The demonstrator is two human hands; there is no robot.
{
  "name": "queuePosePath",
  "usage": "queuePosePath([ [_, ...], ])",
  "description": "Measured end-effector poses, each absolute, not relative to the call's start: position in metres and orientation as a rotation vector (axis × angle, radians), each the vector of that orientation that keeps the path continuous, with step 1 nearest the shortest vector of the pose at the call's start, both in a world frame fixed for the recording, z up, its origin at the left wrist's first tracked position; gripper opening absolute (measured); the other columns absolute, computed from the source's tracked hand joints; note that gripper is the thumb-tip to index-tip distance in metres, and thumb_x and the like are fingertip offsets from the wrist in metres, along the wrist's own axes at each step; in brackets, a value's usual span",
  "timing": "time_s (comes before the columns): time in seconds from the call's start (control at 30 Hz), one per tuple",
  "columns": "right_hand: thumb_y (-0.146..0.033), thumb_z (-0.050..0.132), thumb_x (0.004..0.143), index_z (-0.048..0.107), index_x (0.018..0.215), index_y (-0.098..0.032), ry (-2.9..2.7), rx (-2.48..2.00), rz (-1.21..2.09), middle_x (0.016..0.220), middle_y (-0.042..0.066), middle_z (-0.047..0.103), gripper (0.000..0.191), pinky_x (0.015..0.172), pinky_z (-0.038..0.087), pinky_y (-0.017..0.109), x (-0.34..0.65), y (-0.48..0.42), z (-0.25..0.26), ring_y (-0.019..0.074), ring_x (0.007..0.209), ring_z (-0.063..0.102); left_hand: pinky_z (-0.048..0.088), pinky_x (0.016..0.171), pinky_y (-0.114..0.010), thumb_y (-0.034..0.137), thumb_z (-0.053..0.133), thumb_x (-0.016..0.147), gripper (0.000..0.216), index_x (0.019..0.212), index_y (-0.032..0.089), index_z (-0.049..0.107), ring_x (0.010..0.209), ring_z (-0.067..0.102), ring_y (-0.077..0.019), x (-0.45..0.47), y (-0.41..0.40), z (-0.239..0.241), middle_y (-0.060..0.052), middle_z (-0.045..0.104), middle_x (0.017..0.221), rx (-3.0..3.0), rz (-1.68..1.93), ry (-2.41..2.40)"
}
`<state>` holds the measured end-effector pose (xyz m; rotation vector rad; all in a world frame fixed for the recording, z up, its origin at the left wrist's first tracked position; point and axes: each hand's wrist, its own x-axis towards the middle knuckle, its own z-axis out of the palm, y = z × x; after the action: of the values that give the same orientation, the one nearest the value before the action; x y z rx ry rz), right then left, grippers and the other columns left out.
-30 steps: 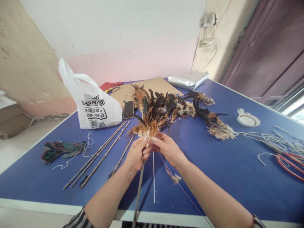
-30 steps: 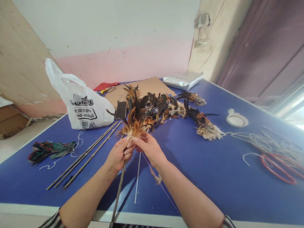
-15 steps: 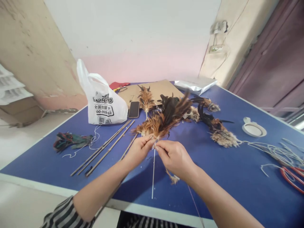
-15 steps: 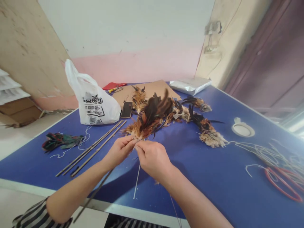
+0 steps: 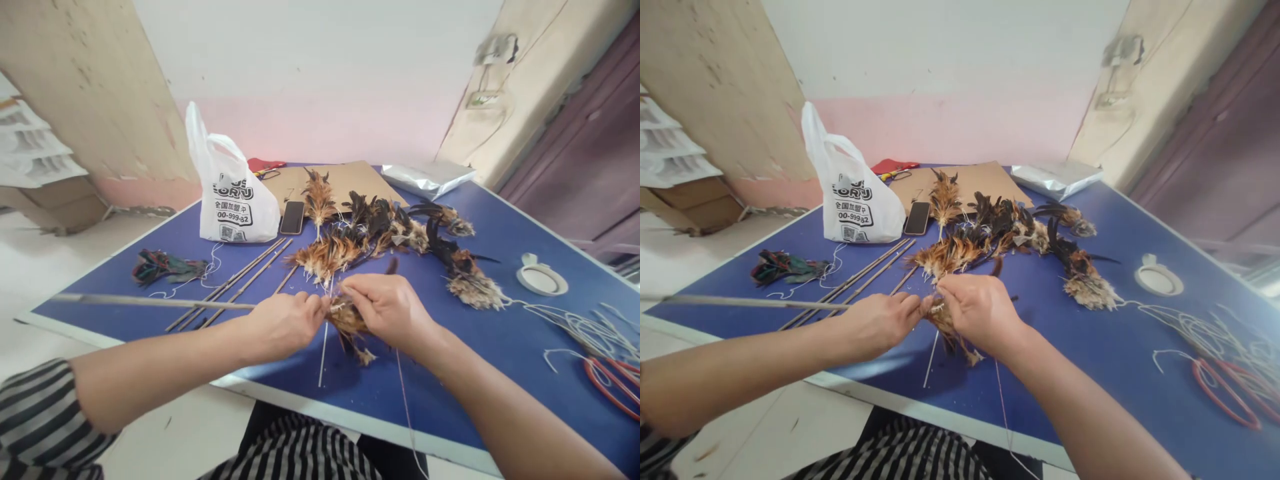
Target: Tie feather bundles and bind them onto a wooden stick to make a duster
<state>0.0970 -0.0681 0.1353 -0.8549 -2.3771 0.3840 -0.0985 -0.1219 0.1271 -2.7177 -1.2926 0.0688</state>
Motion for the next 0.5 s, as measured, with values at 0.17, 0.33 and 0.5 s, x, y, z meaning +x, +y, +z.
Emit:
queuePosePath([
  [0.17,-0.027,0.048,0.081,0.069,0.073,-0.019,-2.388,-0.739,0.737,0.068,0.001,0.065,0.024,0.062,0.040,0.023,0.094,-0.039,0.138,0.0145,0.063,0.057,0.040,0.048,-0.028,0.009,0.024,0.084,0.044,0.122,0.007,0.045,0.070,0.053,-0.0206,-0.108,-0.132,0.145,-0.016,0.057,0.082,-2.738,-0.009,-1.073],
  [0.33,-0.031,0.056,0.075,0.072,0.074,-0.019,-2.347,-0.549,1.277,0.069,-0.001,0.068,0.020,0.062,0.045,0.022,0.082,-0.032,0.130,0.0145,0.065,0.060,0.039,0.046,-0.027,0.014,0.031,0.084,0.043,0.123,0.014,0.048,0.067,0.052,-0.0185,-0.112,-0.148,0.161,-0.014,0.057,0.080,-2.829,-0.077,-0.939],
  [0.5,-0.035,0.065,0.066,0.073,0.070,-0.018,-2.235,-0.600,1.530,0.068,0.000,0.069,0.019,0.061,0.047,0.023,0.076,-0.034,0.114,0.0152,0.064,0.061,0.039,0.051,-0.025,0.014,0.039,0.082,0.041,0.121,0.019,0.051,0.068,0.052,-0.0172,-0.120,-0.153,0.164,-0.010,0.058,0.078,-3.012,-0.146,-1.019],
])
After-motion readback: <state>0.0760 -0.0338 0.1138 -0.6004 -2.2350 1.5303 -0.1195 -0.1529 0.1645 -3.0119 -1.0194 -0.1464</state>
